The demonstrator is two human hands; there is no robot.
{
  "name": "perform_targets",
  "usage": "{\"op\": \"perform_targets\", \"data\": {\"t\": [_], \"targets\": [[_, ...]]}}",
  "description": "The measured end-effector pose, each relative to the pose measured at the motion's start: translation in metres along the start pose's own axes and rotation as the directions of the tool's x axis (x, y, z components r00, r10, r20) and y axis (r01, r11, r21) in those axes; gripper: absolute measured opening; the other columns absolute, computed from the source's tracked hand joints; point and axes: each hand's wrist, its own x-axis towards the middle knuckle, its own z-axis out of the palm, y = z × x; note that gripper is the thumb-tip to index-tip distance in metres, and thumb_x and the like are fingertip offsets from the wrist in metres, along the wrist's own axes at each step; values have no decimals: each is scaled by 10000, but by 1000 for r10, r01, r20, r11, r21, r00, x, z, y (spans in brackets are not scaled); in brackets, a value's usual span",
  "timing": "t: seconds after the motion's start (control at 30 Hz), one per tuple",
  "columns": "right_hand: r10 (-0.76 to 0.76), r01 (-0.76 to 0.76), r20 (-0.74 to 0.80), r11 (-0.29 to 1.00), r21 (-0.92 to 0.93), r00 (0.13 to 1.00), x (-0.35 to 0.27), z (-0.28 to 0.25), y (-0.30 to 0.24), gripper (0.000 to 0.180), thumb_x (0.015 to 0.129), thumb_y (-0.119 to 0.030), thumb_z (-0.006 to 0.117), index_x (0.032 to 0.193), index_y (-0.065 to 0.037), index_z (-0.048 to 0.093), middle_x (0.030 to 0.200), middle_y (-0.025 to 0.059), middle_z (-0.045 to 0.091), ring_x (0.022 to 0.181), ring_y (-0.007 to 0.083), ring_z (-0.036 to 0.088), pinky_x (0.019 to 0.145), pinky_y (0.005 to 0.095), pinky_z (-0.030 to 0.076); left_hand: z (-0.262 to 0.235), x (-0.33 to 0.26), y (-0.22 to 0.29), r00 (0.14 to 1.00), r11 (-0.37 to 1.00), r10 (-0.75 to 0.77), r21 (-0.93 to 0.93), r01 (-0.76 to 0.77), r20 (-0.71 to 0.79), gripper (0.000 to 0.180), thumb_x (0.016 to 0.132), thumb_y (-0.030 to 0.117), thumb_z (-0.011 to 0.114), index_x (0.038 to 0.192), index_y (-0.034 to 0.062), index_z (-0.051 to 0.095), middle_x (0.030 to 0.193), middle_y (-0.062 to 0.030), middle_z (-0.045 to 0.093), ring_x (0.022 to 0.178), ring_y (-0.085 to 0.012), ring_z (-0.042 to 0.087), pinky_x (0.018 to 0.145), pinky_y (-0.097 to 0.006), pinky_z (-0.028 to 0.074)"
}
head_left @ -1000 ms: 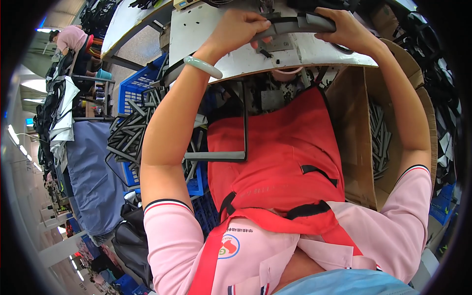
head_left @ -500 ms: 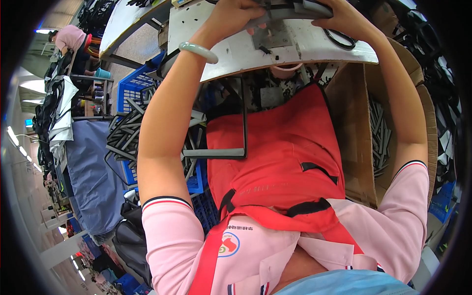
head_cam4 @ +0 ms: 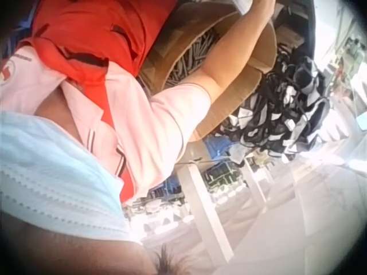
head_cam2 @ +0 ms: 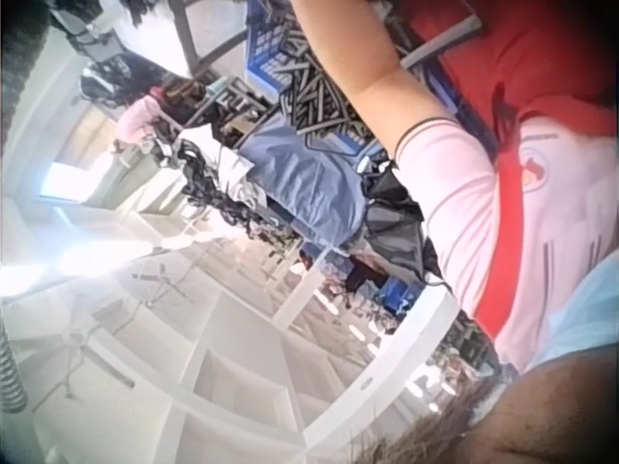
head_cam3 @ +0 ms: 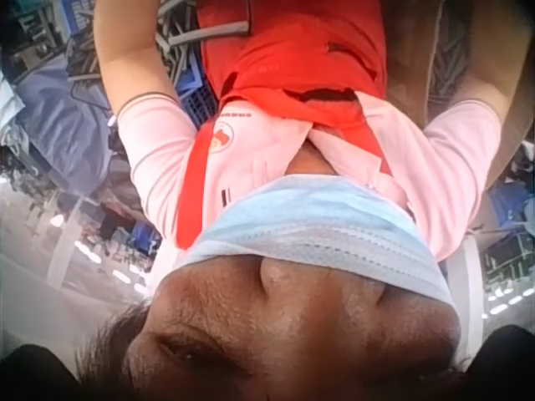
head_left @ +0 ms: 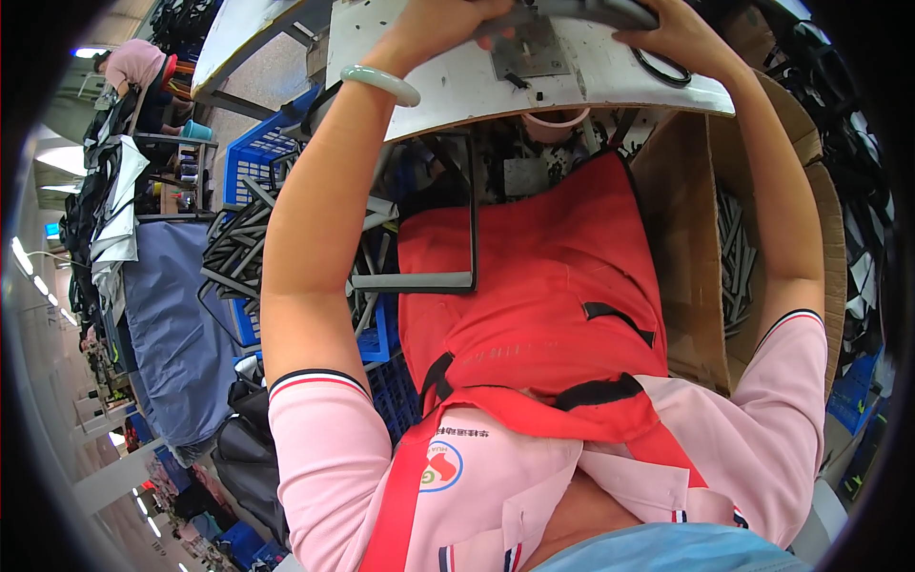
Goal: Assembling and finishing padded black straps at a factory workstation.
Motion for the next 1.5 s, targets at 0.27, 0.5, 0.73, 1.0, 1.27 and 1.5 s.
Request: {"op": "perform_targets", "data": {"t": [0.27,0.5,0.73,1.0,1.27,1.5], "targets": [[-139,159,-220,985,74,966,-12,32,73,617,809,-133,720,1357,13,477,1127,206,642,1028,303,631,944,352,460,-16,-34,-20,1000,973,-23,-228,21,-7,244,942,175,615,1020,-44,688,833,-90,698,644,-128,620,604,-250,489],[-822,794,-73,565,-225,564,-80,138,-76,156,815,-103,541,948,-51,605,1244,115,546,1198,267,509,991,364,442,38,-56,-15,950,969,54,216,-124,307,359,888,260,661,1108,-24,669,946,-99,712,812,-149,645,782,-294,503],[-703,618,-58,659,-429,709,-63,188,-79,325,764,-108,630,1084,-58,603,932,124,661,886,266,652,777,377,503,69,-80,-35,955,957,284,35,-288,80,312,877,242,613,1068,9,693,978,-195,705,894,-299,685,812,-347,518],[-423,423,-100,906,-27,901,-84,138,-31,335,752,-78,702,1046,-47,546,924,162,603,932,367,573,818,447,457,28,-171,-117,953,960,-79,281,-7,292,313,958,256,587,1119,3,675,1028,-132,693,984,-225,646,882,-313,485],[-329,318,6,919,233,944,-96,109,-11,433,795,-58,671,1203,-23,531,994,179,597,927,326,582,858,363,462,29,-171,-93,853,976,-208,161,147,478,322,913,294,653,1031,-4,689,855,-102,677,809,-174,621,761,-313,493],[-80,23,124,914,406,989,-118,70,-24,645,798,-167,742,1356,17,476,1104,126,618,983,177,573,924,287,445,22,-171,-80,910,975,-175,-59,212,375,257,921,187,655,1062,-27,676,894,-49,692,830,-92,605,784,-249,499]]}}
